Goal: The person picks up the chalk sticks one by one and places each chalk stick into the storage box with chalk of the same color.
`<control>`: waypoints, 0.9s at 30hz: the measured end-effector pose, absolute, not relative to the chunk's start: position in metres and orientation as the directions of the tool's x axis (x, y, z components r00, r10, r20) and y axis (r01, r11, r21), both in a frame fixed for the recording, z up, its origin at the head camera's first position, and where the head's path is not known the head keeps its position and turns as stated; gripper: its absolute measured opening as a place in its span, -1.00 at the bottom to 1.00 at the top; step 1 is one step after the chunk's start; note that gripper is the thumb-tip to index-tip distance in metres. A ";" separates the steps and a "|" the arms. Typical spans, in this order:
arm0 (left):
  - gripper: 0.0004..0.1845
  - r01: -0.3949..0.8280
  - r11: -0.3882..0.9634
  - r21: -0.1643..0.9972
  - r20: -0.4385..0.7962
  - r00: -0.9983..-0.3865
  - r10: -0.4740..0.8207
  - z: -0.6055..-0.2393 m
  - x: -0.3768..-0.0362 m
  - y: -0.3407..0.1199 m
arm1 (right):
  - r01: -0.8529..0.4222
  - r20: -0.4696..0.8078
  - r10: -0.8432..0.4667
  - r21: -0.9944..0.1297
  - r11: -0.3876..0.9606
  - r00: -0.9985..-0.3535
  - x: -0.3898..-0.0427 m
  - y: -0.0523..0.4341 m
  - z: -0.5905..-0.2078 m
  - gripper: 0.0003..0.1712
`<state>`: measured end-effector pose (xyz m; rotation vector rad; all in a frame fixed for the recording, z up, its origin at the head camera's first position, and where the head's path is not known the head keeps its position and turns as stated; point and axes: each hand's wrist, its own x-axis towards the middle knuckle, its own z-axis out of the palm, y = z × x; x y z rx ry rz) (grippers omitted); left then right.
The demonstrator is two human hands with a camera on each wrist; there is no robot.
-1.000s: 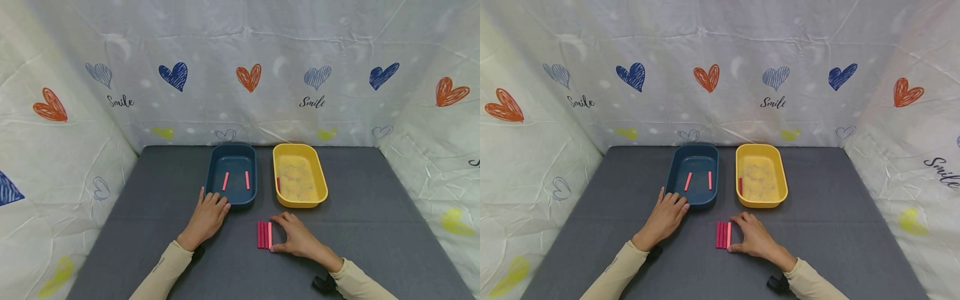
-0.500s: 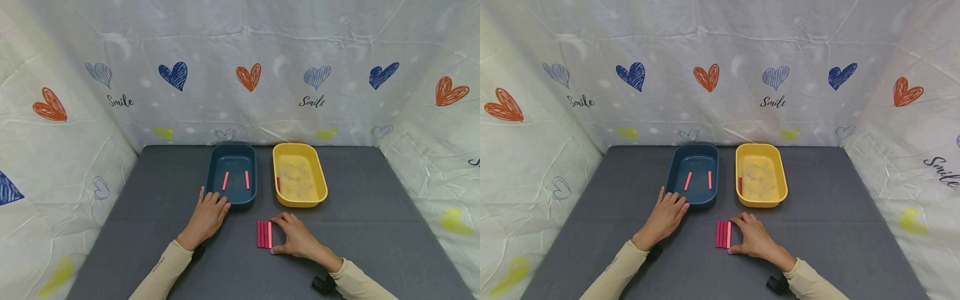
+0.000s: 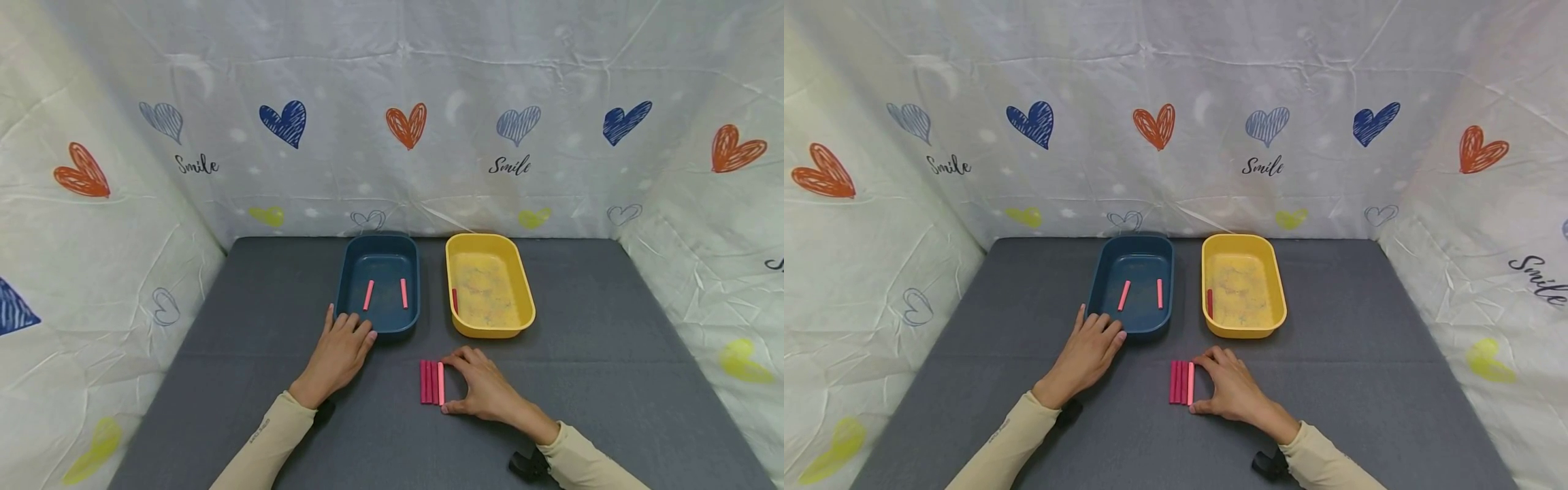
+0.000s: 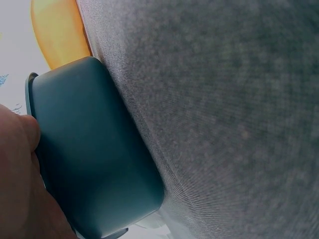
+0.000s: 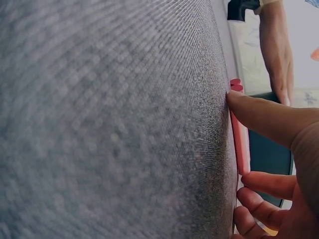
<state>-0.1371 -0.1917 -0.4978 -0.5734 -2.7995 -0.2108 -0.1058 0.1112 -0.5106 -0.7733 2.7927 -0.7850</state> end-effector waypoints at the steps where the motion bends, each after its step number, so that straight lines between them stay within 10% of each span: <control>1: -0.79 0.403 0.911 0.085 0.297 -0.883 0.363 -0.498 -0.137 -0.192 | -0.438 0.002 -0.513 -0.524 0.731 -0.859 -0.106 0.111 -0.510 -0.11; 27: -0.77 0.415 0.904 0.104 0.296 -0.881 0.370 -0.495 -0.136 -0.192 | -0.324 -0.029 -0.434 -0.620 0.714 -0.901 -0.103 0.121 -0.469 -0.10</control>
